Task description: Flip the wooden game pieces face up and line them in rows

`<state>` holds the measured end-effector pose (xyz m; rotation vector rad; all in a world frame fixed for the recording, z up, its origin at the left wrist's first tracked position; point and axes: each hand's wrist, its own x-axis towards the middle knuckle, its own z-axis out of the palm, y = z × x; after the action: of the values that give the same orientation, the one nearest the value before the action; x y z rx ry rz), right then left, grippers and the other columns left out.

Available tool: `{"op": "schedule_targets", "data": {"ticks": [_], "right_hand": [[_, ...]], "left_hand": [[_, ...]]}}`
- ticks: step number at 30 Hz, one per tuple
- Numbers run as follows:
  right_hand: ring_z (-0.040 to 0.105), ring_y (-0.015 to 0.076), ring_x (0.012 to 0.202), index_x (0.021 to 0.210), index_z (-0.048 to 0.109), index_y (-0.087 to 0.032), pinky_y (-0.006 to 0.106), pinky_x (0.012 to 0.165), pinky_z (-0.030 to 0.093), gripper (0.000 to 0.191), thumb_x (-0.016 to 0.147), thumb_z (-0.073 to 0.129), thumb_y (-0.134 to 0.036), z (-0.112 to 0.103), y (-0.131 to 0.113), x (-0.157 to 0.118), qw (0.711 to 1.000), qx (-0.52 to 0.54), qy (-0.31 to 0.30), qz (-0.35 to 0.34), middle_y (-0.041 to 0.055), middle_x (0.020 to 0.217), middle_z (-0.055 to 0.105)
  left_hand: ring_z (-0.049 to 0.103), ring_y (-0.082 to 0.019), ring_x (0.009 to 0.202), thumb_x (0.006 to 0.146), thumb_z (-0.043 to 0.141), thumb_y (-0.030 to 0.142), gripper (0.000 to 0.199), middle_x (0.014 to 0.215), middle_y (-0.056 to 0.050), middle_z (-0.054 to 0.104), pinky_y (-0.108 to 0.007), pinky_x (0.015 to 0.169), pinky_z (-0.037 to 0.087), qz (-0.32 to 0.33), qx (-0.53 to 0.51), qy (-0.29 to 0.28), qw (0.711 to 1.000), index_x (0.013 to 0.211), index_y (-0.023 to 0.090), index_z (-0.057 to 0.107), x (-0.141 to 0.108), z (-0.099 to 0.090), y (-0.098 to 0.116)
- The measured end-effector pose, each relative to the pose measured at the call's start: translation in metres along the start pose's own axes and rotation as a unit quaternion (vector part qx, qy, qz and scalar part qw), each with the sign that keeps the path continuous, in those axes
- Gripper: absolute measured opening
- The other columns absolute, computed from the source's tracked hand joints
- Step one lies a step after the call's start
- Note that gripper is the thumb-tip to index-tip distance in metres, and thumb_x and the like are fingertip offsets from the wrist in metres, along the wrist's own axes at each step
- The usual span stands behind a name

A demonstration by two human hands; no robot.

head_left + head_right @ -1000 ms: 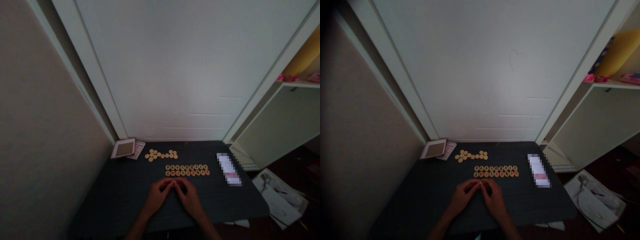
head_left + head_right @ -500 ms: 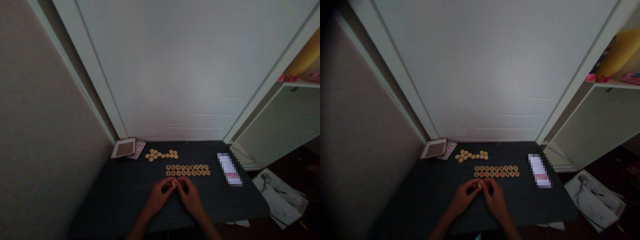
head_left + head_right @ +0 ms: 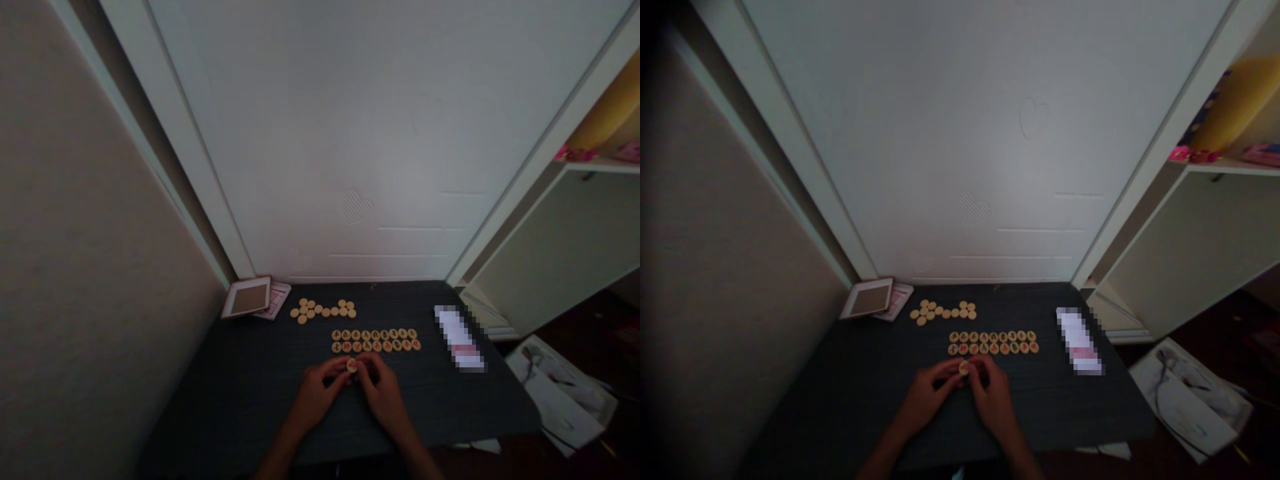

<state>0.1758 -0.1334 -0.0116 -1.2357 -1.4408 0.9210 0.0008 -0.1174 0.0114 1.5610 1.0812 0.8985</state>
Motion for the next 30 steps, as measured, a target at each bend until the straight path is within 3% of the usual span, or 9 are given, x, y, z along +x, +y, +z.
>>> {"op": "schedule_targets", "data": {"ticks": [7, 13, 22, 30], "right_hand": [[0.069, 0.0195, 0.076, 0.093, 0.069, -0.022, 0.027, 0.071, 0.054, 0.033, 0.098, 0.052, -0.049, -0.001, 0.0, 0.001, 1.0, -0.01, 0.002, 0.0, 0.0039, 0.084, 0.073], [0.067, 0.0186, 0.07, 0.09, 0.07, -0.021, 0.025, 0.066, 0.053, 0.036, 0.096, 0.054, -0.052, -0.001, 0.001, 0.001, 1.0, -0.012, 0.01, 0.001, 0.0026, 0.076, 0.071], [0.071, 0.0209, 0.08, 0.099, 0.073, -0.023, 0.029, 0.075, 0.055, 0.028, 0.093, 0.061, -0.048, 0.0, -0.012, -0.001, 1.0, -0.009, -0.006, -0.001, 0.0047, 0.089, 0.076], [0.071, 0.0217, 0.083, 0.102, 0.071, -0.022, 0.03, 0.076, 0.056, 0.029, 0.093, 0.062, -0.048, 0.001, -0.005, 0.0, 1.0, 0.003, 0.0, 0.013, 0.0055, 0.093, 0.076]], "left_hand": [[0.076, -0.021, 0.088, 0.086, 0.07, 0.036, 0.022, 0.1, -0.004, 0.08, -0.031, 0.084, 0.061, 0.004, 0.014, 0.024, 1.0, 0.103, 0.023, 0.073, 0.0, 0.003, -0.001], [0.075, -0.022, 0.086, 0.085, 0.07, 0.038, 0.027, 0.095, -0.003, 0.08, -0.032, 0.084, 0.06, 0.006, 0.036, 0.033, 0.999, 0.109, 0.025, 0.073, 0.0, 0.003, -0.007], [0.074, -0.02, 0.082, 0.085, 0.071, 0.036, 0.022, 0.094, -0.002, 0.079, -0.03, 0.079, 0.06, 0.021, 0.028, 0.035, 0.999, 0.103, 0.024, 0.07, 0.001, 0.002, -0.005], [0.075, -0.02, 0.089, 0.088, 0.069, 0.033, 0.022, 0.101, -0.002, 0.079, -0.031, 0.085, 0.059, 0.021, 0.007, 0.023, 0.999, 0.109, 0.025, 0.069, 0.001, 0.002, -0.007]]}}
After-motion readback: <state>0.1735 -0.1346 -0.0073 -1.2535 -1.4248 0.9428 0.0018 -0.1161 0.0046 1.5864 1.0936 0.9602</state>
